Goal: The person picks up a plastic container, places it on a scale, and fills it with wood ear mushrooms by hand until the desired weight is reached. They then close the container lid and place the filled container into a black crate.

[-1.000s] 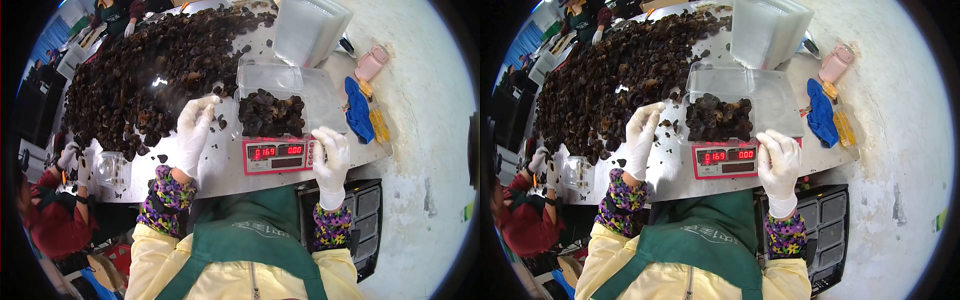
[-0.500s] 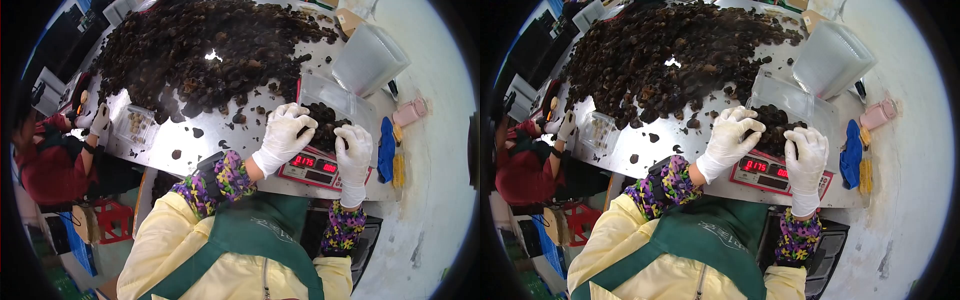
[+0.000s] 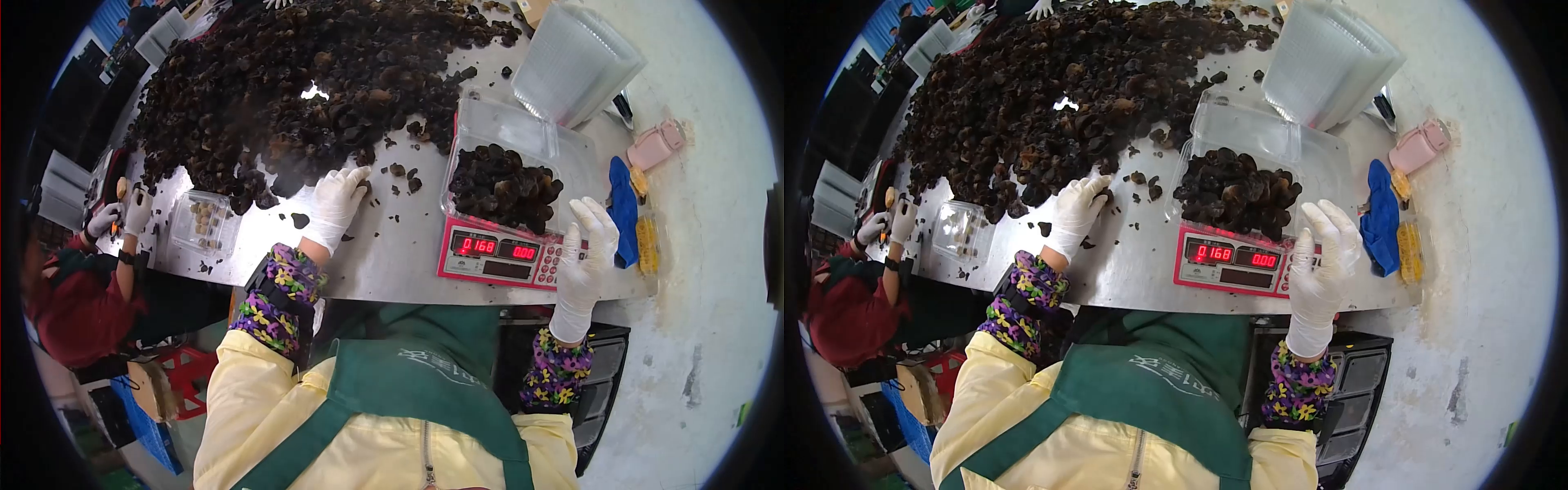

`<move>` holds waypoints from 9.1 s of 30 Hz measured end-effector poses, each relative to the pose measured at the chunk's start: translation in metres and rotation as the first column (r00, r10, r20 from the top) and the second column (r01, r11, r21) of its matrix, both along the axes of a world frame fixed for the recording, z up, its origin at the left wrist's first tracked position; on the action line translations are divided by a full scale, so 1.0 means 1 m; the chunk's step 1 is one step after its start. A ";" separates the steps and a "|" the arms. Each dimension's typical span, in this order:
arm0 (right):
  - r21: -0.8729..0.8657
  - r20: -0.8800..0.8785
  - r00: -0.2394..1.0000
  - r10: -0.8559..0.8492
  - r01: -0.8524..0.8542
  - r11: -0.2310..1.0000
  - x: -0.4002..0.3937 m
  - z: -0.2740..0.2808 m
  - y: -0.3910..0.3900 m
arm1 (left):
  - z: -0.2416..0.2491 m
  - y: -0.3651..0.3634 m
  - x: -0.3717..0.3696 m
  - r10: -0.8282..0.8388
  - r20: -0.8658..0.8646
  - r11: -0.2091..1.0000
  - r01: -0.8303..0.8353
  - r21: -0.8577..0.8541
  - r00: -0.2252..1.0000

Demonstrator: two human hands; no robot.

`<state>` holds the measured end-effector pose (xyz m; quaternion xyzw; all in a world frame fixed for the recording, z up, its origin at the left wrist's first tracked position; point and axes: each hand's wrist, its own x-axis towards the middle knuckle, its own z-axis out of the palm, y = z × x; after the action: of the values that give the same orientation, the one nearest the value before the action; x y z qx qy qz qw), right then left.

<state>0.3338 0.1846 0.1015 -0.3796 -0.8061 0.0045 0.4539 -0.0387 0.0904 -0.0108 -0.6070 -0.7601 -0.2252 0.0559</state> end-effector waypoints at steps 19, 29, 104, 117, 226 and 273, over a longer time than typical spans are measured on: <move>0.007 0.011 0.996 -0.087 0.087 0.996 0.035 -0.008 -0.018 | -0.008 0.053 0.017 -0.099 0.253 0.993 0.111 -0.032 0.962; 0.064 0.026 0.996 -0.090 0.088 0.994 0.037 -0.007 -0.018 | 0.001 0.049 0.005 -0.219 0.357 0.958 0.270 -0.098 0.908; -0.621 -0.725 0.668 -0.171 -0.526 0.580 0.022 0.000 0.045 | 0.108 -0.019 0.121 -0.094 0.957 0.986 -0.108 0.128 0.273; -0.650 -0.691 0.711 -0.128 -0.534 0.540 -0.001 0.005 0.088 | 0.103 0.008 0.122 0.016 0.997 0.998 0.054 -0.020 0.081; -0.720 -0.689 0.691 0.221 -0.689 -0.090 -0.114 -0.052 -0.108 | 0.063 -0.145 0.087 0.139 0.988 0.990 0.046 -0.136 -0.073; -0.663 -0.699 0.711 0.077 -0.685 0.301 -0.001 0.034 0.101 | 0.088 -0.003 0.124 0.013 0.936 0.999 -0.044 -0.031 -0.353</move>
<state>0.3332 0.2857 0.1353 -0.3243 -0.5727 0.6570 0.3677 0.0851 0.0878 0.0769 -0.1405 -0.4913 -0.6327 -0.5818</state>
